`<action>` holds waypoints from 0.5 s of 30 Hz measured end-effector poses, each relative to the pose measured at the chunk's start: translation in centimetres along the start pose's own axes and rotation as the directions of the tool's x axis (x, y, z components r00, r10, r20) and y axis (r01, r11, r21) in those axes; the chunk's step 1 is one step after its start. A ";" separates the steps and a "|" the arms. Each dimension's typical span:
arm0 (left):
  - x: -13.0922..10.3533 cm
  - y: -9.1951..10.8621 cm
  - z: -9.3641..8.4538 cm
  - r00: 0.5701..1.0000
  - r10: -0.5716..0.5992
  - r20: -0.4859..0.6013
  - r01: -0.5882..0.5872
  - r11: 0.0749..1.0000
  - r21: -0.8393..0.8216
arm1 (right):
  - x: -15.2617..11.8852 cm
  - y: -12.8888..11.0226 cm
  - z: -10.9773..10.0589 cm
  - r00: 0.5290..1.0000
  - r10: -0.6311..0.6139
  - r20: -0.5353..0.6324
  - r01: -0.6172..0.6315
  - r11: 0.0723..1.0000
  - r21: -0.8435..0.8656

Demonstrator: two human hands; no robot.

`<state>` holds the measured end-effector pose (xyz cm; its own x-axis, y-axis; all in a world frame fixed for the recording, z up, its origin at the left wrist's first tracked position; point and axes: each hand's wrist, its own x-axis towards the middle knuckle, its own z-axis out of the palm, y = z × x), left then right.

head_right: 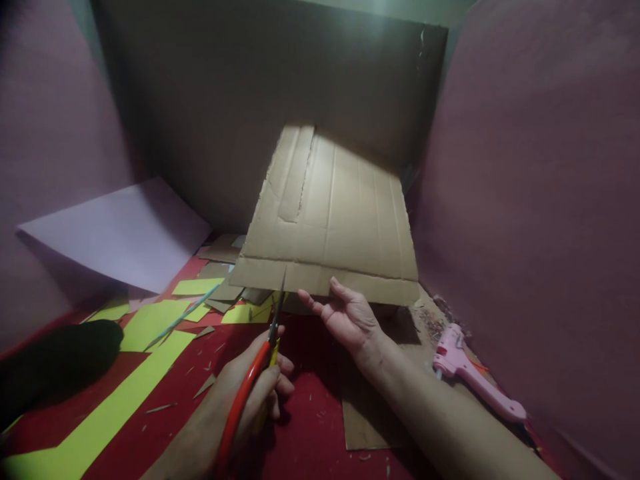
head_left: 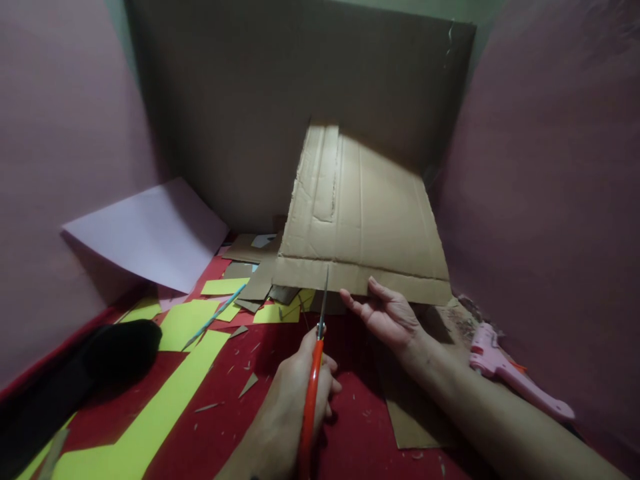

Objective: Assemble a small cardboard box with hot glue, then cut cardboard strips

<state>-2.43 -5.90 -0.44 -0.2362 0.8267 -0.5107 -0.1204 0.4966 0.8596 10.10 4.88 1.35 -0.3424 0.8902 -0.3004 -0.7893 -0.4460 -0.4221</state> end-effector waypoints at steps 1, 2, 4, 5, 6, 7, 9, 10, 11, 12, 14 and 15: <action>-0.1 -0.1 0.1 1.000 0.023 -0.008 -0.023 1.000 0.007 | 0.0 0.0 -0.1 1.000 -0.001 -0.004 0.001 1.000 0.002; -0.2 -0.2 0.1 0.999 0.035 -0.014 -0.035 0.999 0.017 | 0.1 0.0 -0.1 1.000 0.003 -0.004 -0.003 1.000 0.004; -0.4 -0.2 0.2 0.999 0.038 -0.030 -0.037 0.998 0.041 | 0.1 0.0 -0.1 1.000 0.021 0.003 -0.021 1.000 -0.001; -0.4 -0.2 0.3 0.999 0.039 -0.039 -0.036 0.998 0.057 | 0.1 -0.1 -0.1 1.000 0.028 0.007 -0.028 1.000 -0.007; -0.6 0.0 0.4 0.998 0.042 -0.041 -0.039 0.997 0.073 | 0.0 -0.1 -0.1 1.000 0.030 0.008 -0.030 0.999 -0.012; -0.7 0.1 0.4 0.998 0.045 -0.052 -0.040 0.995 0.090 | 0.0 -0.1 0.0 0.999 0.033 0.008 -0.033 0.999 -0.017; -1.0 0.5 0.6 0.996 0.049 -0.071 -0.041 0.993 0.111 | 0.0 -0.2 0.0 0.999 0.035 0.006 -0.035 0.999 -0.019; -1.2 0.7 0.7 0.996 0.041 -0.079 -0.031 0.993 0.116 | 0.0 -0.2 0.0 0.999 0.033 0.005 -0.033 0.999 -0.013; -1.4 0.9 0.7 0.995 0.030 -0.091 -0.019 0.993 0.119 | 0.0 -0.2 0.0 1.000 0.031 0.005 -0.031 1.000 -0.005; -1.5 1.1 0.8 0.995 0.023 -0.097 -0.011 0.992 0.123 | 0.1 -0.2 0.0 1.000 0.029 0.004 -0.029 1.000 0.003; -1.7 1.3 0.9 0.995 0.033 -0.099 -0.019 0.991 0.136 | 0.1 -0.2 -0.1 1.000 0.020 0.001 -0.020 1.000 0.016; -1.7 1.4 0.8 0.994 0.046 -0.096 -0.032 0.990 0.141 | 0.1 -0.2 -0.1 1.000 0.020 -0.002 -0.020 1.000 0.017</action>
<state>-1.39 -6.39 1.61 -0.3328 0.8195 -0.4666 0.0240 0.5020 0.8645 10.31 5.09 1.28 -0.3570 0.8812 -0.3100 -0.7912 -0.4617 -0.4011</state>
